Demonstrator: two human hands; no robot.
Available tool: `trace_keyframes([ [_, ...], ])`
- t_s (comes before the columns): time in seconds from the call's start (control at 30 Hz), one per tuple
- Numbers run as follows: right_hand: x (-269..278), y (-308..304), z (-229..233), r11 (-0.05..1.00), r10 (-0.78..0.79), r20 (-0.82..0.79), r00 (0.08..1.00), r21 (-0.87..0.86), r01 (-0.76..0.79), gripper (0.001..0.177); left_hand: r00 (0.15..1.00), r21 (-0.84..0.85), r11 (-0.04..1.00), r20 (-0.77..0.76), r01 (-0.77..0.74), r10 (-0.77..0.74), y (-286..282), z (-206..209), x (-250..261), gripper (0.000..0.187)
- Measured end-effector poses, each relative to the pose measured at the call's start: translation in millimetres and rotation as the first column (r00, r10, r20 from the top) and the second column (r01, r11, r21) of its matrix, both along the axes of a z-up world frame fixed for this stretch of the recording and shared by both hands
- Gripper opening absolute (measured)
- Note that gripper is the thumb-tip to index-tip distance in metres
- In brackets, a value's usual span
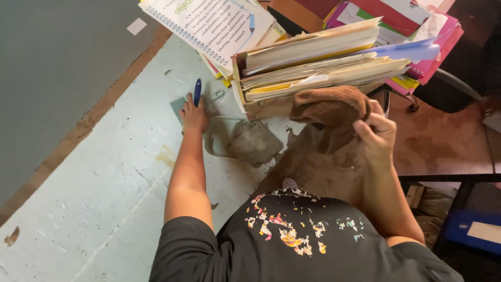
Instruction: The person retrieves a file box from a shelf and places it on a table. They then use a small brush to sweep dust off the file box and later use a cloth to wipe the box's surface.
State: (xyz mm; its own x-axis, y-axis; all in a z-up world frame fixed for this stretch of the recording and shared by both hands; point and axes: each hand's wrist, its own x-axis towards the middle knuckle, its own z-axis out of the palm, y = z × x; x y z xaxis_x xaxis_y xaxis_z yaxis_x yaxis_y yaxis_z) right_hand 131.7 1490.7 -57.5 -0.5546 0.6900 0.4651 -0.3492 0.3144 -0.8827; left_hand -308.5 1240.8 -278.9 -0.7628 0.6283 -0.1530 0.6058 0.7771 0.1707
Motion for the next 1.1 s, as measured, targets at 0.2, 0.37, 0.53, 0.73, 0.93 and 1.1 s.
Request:
trace_keyframes([
  [0.2,54,32,18,0.957,-0.254,0.204,0.946,0.197,0.214,0.045,0.971,0.487,0.859,-0.082,-0.158,0.225,37,33,17,0.071],
  [0.37,75,67,2,0.869,-0.476,0.246,0.844,0.277,0.409,0.042,0.960,0.910,0.324,-0.280,0.260,0.014,66,201,108,0.020],
  [0.53,52,74,21,0.907,-0.373,0.287,0.882,0.312,0.282,0.054,0.922,0.823,0.453,-0.202,0.343,-0.330,69,238,149,0.038],
  [0.73,13,73,9,0.807,-0.222,-0.042,0.974,0.553,0.208,0.052,0.921,0.778,0.520,-0.188,0.352,-0.342,96,189,123,0.023],
  [0.93,-42,43,2,0.481,-0.326,-0.272,0.906,0.777,0.406,0.040,0.889,0.769,0.548,-0.059,0.330,-0.453,106,218,105,0.016],
  [1.1,-66,48,-55,0.394,-0.373,-0.197,0.906,0.851,0.348,0.037,0.866,0.713,0.596,-0.029,0.368,-0.500,109,220,94,0.018],
])
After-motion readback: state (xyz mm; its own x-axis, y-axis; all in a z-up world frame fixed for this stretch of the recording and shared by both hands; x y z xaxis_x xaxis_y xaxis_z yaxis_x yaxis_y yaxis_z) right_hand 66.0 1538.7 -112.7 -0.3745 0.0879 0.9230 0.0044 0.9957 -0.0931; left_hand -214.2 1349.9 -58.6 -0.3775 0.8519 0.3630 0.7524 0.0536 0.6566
